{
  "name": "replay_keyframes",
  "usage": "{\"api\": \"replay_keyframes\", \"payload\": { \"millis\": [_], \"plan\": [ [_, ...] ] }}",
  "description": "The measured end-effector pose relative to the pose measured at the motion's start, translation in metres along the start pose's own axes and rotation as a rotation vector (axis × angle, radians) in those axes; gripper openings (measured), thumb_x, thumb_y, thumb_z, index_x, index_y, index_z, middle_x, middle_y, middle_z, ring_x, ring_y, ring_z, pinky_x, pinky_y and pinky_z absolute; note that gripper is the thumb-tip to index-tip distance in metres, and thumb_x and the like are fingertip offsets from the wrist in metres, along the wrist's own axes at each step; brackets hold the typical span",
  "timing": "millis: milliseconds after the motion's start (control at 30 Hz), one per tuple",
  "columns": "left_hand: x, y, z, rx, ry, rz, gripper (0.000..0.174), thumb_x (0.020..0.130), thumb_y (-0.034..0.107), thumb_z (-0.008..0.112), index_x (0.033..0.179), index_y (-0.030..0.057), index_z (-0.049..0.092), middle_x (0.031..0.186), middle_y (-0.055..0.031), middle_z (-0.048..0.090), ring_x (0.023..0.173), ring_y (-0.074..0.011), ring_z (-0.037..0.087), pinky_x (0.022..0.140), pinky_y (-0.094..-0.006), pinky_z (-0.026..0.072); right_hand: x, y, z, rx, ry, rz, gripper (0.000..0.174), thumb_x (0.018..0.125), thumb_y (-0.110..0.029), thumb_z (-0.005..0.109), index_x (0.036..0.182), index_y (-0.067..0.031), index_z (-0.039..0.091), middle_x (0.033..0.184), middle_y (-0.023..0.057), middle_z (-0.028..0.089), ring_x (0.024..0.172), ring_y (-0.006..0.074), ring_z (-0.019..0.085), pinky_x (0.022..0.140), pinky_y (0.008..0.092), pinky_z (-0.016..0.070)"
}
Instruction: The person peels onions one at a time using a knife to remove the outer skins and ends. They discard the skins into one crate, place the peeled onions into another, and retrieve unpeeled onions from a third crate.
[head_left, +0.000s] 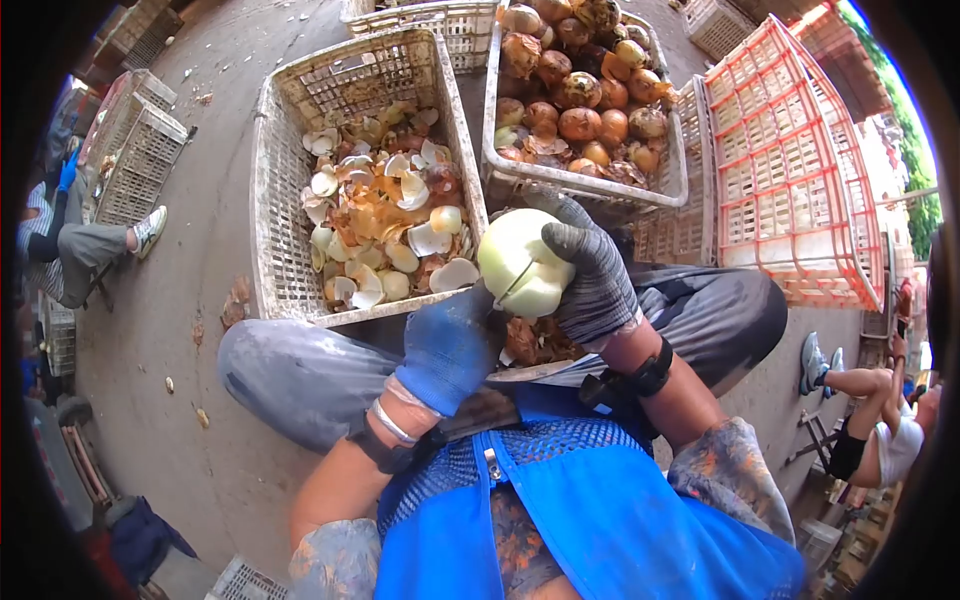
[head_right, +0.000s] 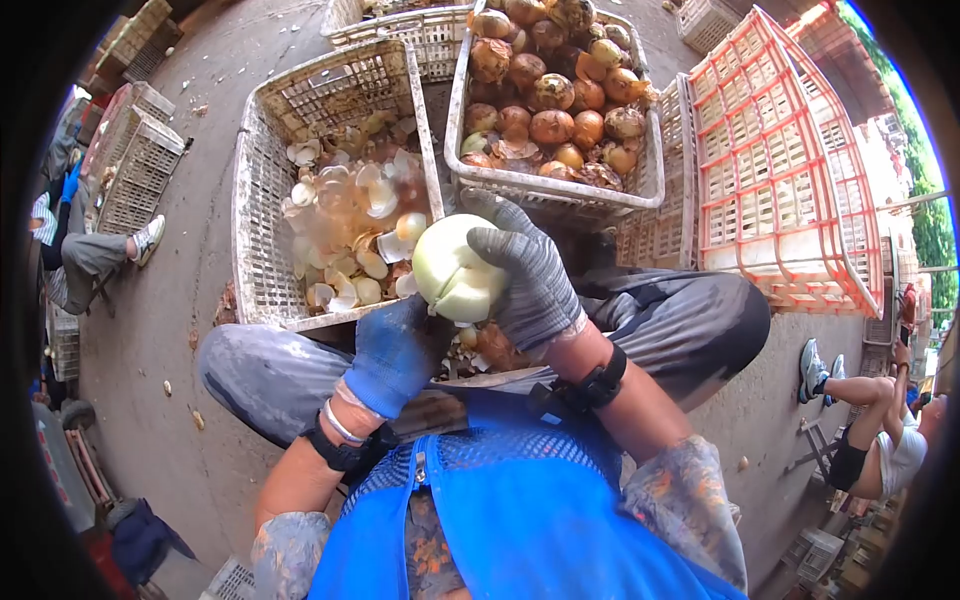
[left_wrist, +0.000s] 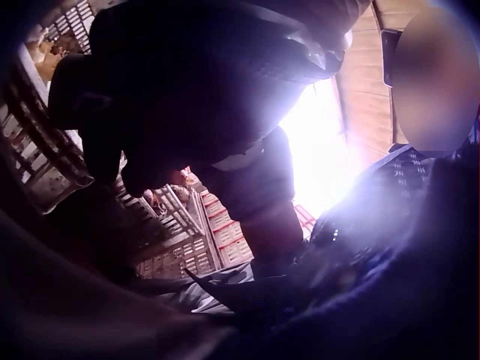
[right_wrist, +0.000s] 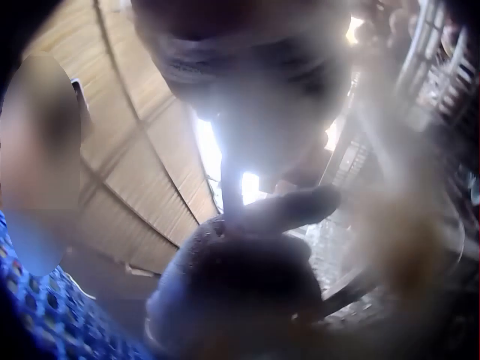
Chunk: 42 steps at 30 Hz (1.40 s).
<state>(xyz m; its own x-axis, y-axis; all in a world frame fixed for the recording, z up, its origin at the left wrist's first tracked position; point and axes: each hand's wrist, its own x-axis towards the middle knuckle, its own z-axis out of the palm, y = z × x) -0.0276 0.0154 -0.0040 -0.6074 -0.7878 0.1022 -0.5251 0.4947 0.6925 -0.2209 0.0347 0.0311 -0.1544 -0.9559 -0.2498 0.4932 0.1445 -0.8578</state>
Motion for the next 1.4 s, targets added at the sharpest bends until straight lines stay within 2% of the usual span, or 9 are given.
{"api": "replay_keyframes", "payload": {
  "millis": [233,367,533,633,767,933,1033,1100,1400],
  "plan": [
    [0.005,0.004,-0.016,-0.003,0.163,0.081,0.011,0.083,0.006,0.072,0.094,0.0081,0.071,0.075,-0.0164,0.068,0.067,-0.0381,0.069,0.058,-0.0444,0.0542,-0.005,-0.007,-0.001,-0.146,-0.058,0.058,0.093,0.070,-0.031,0.089,0.149,-0.0038,0.047,0.129,0.0101,0.063,0.121,0.0236,0.060,0.105,0.0395,0.0501],
    [0.002,-0.014,-0.002,0.041,0.219,0.173,0.035,0.079,0.008,0.073,0.113,0.0131,0.069,0.076,-0.0121,0.069,0.066,-0.0341,0.069,0.059,-0.0445,0.0557,-0.010,0.000,0.001,-0.129,-0.062,0.000,0.094,0.074,-0.034,0.088,0.151,-0.0001,0.045,0.133,0.0112,0.062,0.122,0.0211,0.059,0.106,0.0375,0.0491],
    [-0.003,-0.021,-0.002,-0.034,0.191,0.258,0.025,0.081,0.008,0.073,0.105,0.0125,0.069,0.076,-0.0129,0.069,0.066,-0.0355,0.069,0.058,-0.0432,0.0556,-0.011,-0.023,0.004,-0.556,-0.154,-0.046,0.087,0.074,-0.031,0.090,0.147,-0.0023,0.051,0.128,0.0085,0.067,0.118,0.0171,0.061,0.103,0.0351,0.0505],
    [-0.013,-0.019,-0.006,-0.255,0.057,0.091,0.003,0.089,0.014,0.071,0.090,0.0103,0.071,0.076,-0.0154,0.070,0.068,-0.0383,0.068,0.058,-0.0447,0.0548,-0.023,-0.031,0.019,-0.408,-0.205,0.015,0.087,0.072,-0.021,0.090,0.148,-0.0046,0.051,0.133,0.0083,0.065,0.121,0.0162,0.060,0.107,0.0344,0.0484],
    [-0.022,-0.025,-0.023,0.132,-0.224,0.364,0.016,0.091,0.024,0.066,0.087,0.0096,0.072,0.082,-0.0156,0.071,0.072,-0.0393,0.070,0.062,-0.0473,0.0562,-0.018,-0.028,0.011,-0.680,-0.331,-0.026,0.096,0.065,-0.009,0.088,0.153,-0.0101,0.049,0.139,0.0059,0.063,0.126,0.0162,0.058,0.111,0.0343,0.0447],
    [-0.035,-0.018,-0.028,-0.051,-0.292,0.131,0.013,0.083,0.014,0.073,0.094,0.0065,0.072,0.078,-0.0167,0.069,0.070,-0.0370,0.069,0.063,-0.0430,0.0558,-0.015,-0.020,-0.007,-0.526,-0.424,0.083,0.094,0.064,-0.010,0.085,0.152,-0.0088,0.050,0.136,0.0056,0.065,0.123,0.0156,0.059,0.111,0.0339,0.0457],
    [-0.034,-0.015,-0.043,0.068,-0.431,0.464,0.011,0.082,0.014,0.073,0.090,0.0058,0.072,0.077,-0.0176,0.069,0.069,-0.0379,0.069,0.063,-0.0441,0.0560,-0.014,-0.016,-0.017,-0.460,-0.511,0.280,0.119,0.056,-0.031,0.100,0.155,-0.0001,0.042,0.140,0.0086,0.061,0.129,0.0177,0.055,0.114,0.0355,0.0403],
    [-0.033,-0.002,-0.049,-0.103,-0.624,-0.055,0.031,0.084,0.027,0.068,0.099,0.0005,0.074,0.094,-0.0251,0.072,0.086,-0.0421,0.072,0.077,-0.0493,0.0581,-0.013,-0.008,-0.021,-0.433,-0.489,0.269,0.117,0.058,-0.031,0.099,0.155,-0.0003,0.042,0.140,0.0088,0.061,0.128,0.0175,0.055,0.113,0.0354,0.0408],
    [-0.005,-0.008,-0.066,-0.127,-0.848,-0.234,0.035,0.083,0.024,0.070,0.109,0.0003,0.075,0.093,-0.0237,0.075,0.084,-0.0369,0.074,0.079,-0.0430,0.0585,-0.012,0.004,-0.020,0.070,-0.367,0.353,0.087,0.073,-0.023,0.083,0.149,-0.0001,0.048,0.133,0.0148,0.064,0.118,0.0238,0.064,0.104,0.0383,0.0512]
  ]
}}
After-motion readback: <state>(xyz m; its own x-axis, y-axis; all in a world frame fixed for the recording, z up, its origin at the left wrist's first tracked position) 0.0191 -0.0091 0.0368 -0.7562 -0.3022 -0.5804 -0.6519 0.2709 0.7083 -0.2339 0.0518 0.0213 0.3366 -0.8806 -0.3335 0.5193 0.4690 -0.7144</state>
